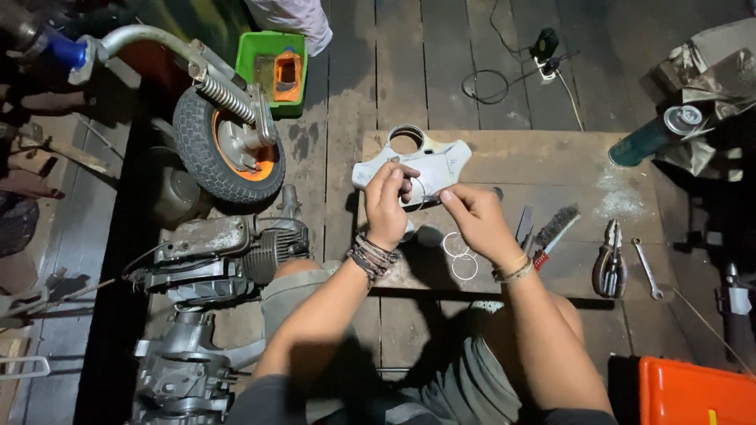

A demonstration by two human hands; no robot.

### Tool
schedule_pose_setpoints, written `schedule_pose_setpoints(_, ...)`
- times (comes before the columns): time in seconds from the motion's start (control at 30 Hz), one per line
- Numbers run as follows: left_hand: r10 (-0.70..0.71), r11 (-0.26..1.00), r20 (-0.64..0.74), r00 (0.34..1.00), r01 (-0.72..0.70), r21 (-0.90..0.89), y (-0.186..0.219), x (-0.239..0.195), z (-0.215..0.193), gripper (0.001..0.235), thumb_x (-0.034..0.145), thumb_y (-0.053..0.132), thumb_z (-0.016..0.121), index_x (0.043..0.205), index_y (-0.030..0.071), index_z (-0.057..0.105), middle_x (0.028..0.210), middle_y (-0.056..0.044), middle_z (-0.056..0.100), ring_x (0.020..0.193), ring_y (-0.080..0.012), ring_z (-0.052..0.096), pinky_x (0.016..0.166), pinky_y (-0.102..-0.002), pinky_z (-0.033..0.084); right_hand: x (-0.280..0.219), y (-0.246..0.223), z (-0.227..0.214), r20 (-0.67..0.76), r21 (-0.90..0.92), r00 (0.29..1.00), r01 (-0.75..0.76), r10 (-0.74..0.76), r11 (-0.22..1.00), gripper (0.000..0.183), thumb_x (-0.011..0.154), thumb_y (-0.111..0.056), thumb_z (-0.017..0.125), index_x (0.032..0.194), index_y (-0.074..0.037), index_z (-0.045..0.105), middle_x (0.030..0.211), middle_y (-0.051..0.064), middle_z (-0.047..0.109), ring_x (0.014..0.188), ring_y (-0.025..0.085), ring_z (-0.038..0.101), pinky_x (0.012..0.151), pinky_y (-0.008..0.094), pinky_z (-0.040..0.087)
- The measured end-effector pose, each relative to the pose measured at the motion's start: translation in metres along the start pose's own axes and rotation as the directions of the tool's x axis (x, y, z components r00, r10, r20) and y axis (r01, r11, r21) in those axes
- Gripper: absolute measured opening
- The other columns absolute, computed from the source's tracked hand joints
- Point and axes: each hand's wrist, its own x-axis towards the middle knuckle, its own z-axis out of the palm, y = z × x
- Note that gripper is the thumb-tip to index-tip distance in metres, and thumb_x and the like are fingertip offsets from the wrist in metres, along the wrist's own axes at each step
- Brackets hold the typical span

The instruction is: Fitting and inspecting piston rings on a motorcycle piston at a workshop station.

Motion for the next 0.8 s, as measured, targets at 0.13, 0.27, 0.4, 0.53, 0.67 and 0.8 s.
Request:
schedule_pose_setpoints(0.13, 0.031, 0.999, 0.004, 1.0, -0.031, 0.02, -0.005, 0.001, -0.001, 0.031, 0.1, 0.018, 0.047, 0.092, -0.003, 0.069, 0.067, -0.007, 0.047, 0.059, -0.0133, 0.052, 0.053, -0.024, 0.043, 0.004, -0.008, -0.006, -0.046, -0.079, 0.999, 0.02, -0.024, 0.997, 0.024, 0.104, -0.017, 0.063, 0.088, -0.005, 0.075, 0.065, 0.017, 0.063, 0.067, 0.024, 0.061, 0.07, 0.039, 0.049)
schedule_pose_setpoints(0.27, 0.032, 0.999, 0.019, 0.999, -0.032, 0.011, -0.009, 0.004, -0.003, 0.031, 0.101, 0.016, 0.046, 0.092, -0.003, 0.069, 0.064, -0.006, 0.046, 0.056, -0.0129, 0.052, 0.05, -0.024, 0.043, 0.002, -0.034, -0.004, -0.089, 0.019, 0.996, 0.016, -0.015, 1.0, 0.021, 0.104, -0.015, 0.06, 0.093, -0.008, 0.077, 0.067, 0.008, 0.064, 0.075, 0.012, 0.054, 0.074, 0.035, 0.049)
schedule_pose_setpoints(0.4, -0.01, 0.999, 0.051, 0.999, 0.012, -0.039, 0.004, 0.001, 0.001, 0.032, 0.104, 0.015, 0.042, 0.095, -0.006, 0.065, 0.055, -0.006, 0.041, 0.046, -0.0154, 0.05, 0.044, -0.025, 0.041, 0.002, -0.042, -0.012, -0.091, -0.14, 0.985, 0.131, -0.145, 0.981, 0.01, 0.099, -0.015, 0.069, 0.1, -0.008, 0.076, 0.073, 0.017, 0.063, 0.073, 0.034, 0.064, 0.072, 0.042, 0.05)
schedule_pose_setpoints(0.53, -0.063, 0.997, 0.028, 0.998, 0.064, -0.051, -0.004, 0.001, -0.001, 0.032, 0.105, 0.016, 0.042, 0.097, -0.005, 0.064, 0.055, -0.004, 0.038, 0.046, -0.0137, 0.05, 0.041, -0.024, 0.042, 0.003, -0.038, -0.014, -0.118, -0.121, 0.97, 0.199, -0.213, 0.972, 0.007, 0.096, -0.015, 0.072, 0.099, -0.01, 0.076, 0.073, 0.013, 0.062, 0.07, 0.029, 0.062, 0.068, 0.038, 0.05)
schedule_pose_setpoints(0.67, -0.113, 0.988, -0.004, 0.994, 0.112, -0.106, -0.006, 0.001, 0.0, 0.031, 0.105, 0.016, 0.042, 0.099, -0.006, 0.062, 0.054, -0.004, 0.038, 0.045, -0.013, 0.049, 0.038, -0.025, 0.041, 0.002, -0.034, -0.017, -0.163, -0.13, 0.954, 0.23, -0.25, 0.964, 0.009, 0.096, -0.014, 0.073, 0.103, -0.011, 0.077, 0.075, 0.009, 0.058, 0.073, 0.024, 0.057, 0.072, 0.036, 0.048)
schedule_pose_setpoints(0.8, -0.133, 0.986, -0.042, 0.99, 0.128, -0.109, 0.005, 0.004, -0.003, 0.03, 0.105, 0.017, 0.042, 0.098, -0.004, 0.062, 0.053, -0.005, 0.04, 0.045, -0.0125, 0.05, 0.038, -0.023, 0.041, 0.004, -0.023, -0.022, -0.179, -0.239, 0.944, 0.232, -0.277, 0.943, 0.01, 0.093, -0.013, 0.076, 0.103, -0.011, 0.076, 0.078, 0.01, 0.059, 0.076, 0.028, 0.059, 0.077, 0.04, 0.049)
